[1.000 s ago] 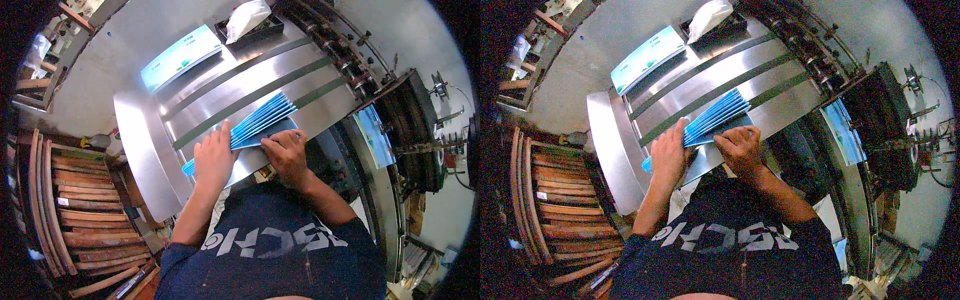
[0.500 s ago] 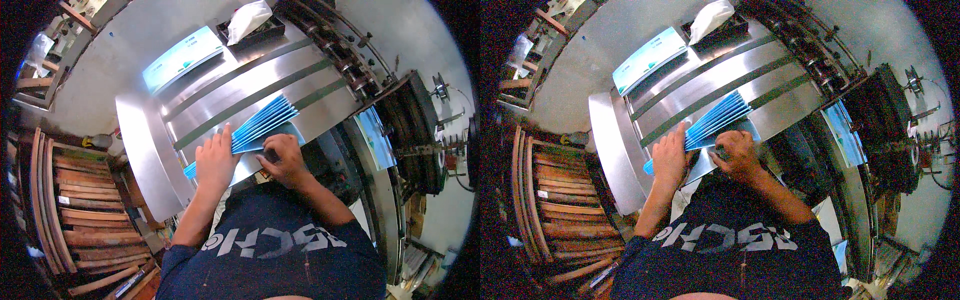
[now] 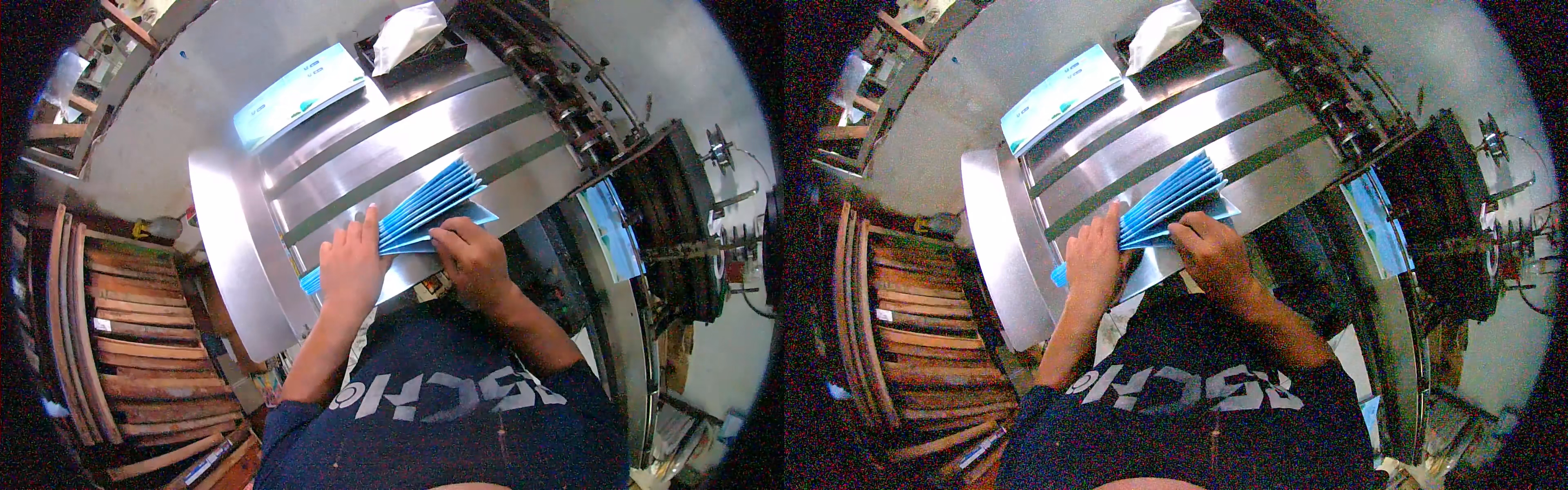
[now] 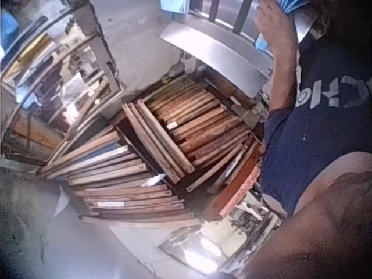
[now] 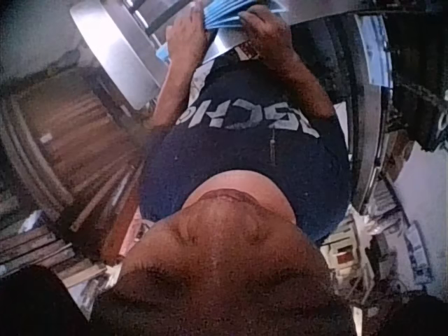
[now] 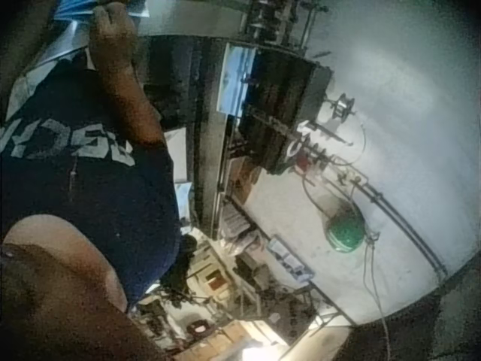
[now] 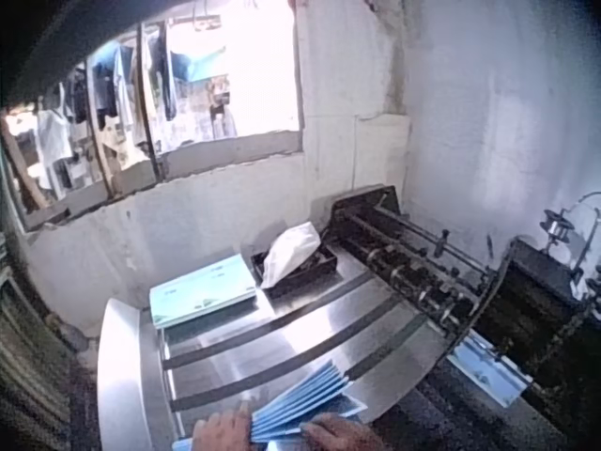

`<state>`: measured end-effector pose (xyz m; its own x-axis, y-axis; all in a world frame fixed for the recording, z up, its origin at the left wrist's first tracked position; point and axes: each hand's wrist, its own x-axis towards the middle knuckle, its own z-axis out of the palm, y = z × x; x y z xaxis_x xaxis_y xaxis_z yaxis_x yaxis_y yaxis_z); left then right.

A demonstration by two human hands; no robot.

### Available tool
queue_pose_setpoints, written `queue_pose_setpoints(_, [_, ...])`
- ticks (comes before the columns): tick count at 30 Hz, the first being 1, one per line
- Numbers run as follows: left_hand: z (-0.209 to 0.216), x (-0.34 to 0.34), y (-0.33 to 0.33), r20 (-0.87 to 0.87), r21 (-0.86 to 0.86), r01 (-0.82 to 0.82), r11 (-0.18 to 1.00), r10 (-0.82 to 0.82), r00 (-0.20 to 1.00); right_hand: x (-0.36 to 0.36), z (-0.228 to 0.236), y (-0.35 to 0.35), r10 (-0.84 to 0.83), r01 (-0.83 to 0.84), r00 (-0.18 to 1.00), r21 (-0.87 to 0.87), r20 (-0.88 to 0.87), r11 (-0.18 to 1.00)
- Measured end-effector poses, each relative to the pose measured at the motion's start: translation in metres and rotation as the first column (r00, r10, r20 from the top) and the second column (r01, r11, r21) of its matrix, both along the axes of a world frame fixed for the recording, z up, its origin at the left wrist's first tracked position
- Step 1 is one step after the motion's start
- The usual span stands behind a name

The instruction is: The person organizes and stacks printed booklets on a metal machine bed and a worktable, aligning the edges by hand and placing them into neat piles.

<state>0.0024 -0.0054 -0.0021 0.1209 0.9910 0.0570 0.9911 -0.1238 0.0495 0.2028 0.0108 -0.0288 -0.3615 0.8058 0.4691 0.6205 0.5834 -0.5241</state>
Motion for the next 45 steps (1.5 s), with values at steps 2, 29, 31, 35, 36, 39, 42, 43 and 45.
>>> queue_pose_setpoints(2, [0.0,0.0,0.0,0.007,-0.009,0.011,1.0,-0.011,1.0,0.0,0.001,0.003,0.02,-0.02,1.0,-0.038,0.011,0.999])
queue_pose_setpoints(29, [-0.001,-0.006,0.002,-0.041,0.0,0.06,0.998,-0.06,0.997,0.015,0.017,0.052,0.328,-0.454,0.828,0.2,0.454,0.868])
queue_pose_setpoints(31, [-0.003,-0.006,0.0,-0.022,0.006,0.068,0.998,-0.068,0.997,0.011,0.016,0.055,0.363,-0.504,0.818,0.25,0.447,0.827])
queue_pose_setpoints(35, [-0.005,-0.009,0.002,0.006,0.066,0.091,0.994,-0.092,0.996,0.008,0.012,0.06,0.375,-0.514,0.827,0.295,0.419,0.806])
queue_pose_setpoints(36, [-0.004,-0.01,0.002,0.006,0.065,0.088,0.994,-0.088,0.996,0.007,0.011,0.061,0.378,-0.517,0.826,0.294,0.419,0.804])
queue_pose_setpoints(39, [0.0,-0.009,0.002,0.029,0.045,0.076,0.996,-0.077,0.997,0.009,0.008,0.059,0.364,-0.478,0.866,0.355,0.342,0.804])
queue_pose_setpoints(42, [0.001,-0.007,0.003,0.029,0.062,0.069,0.996,-0.071,0.997,0.013,0.01,0.052,0.365,-0.427,0.892,0.232,0.266,0.874])
queue_pose_setpoints(43, [0.001,-0.007,0.005,0.014,0.041,0.052,0.998,-0.053,0.999,0.013,0.01,0.052,0.367,-0.427,0.892,0.229,0.264,0.875])
queue_pose_setpoints(45, [0.0,-0.008,0.006,0.0,0.018,0.036,0.999,-0.036,0.999,0.015,0.011,0.055,0.396,-0.423,0.903,0.188,0.167,0.886])
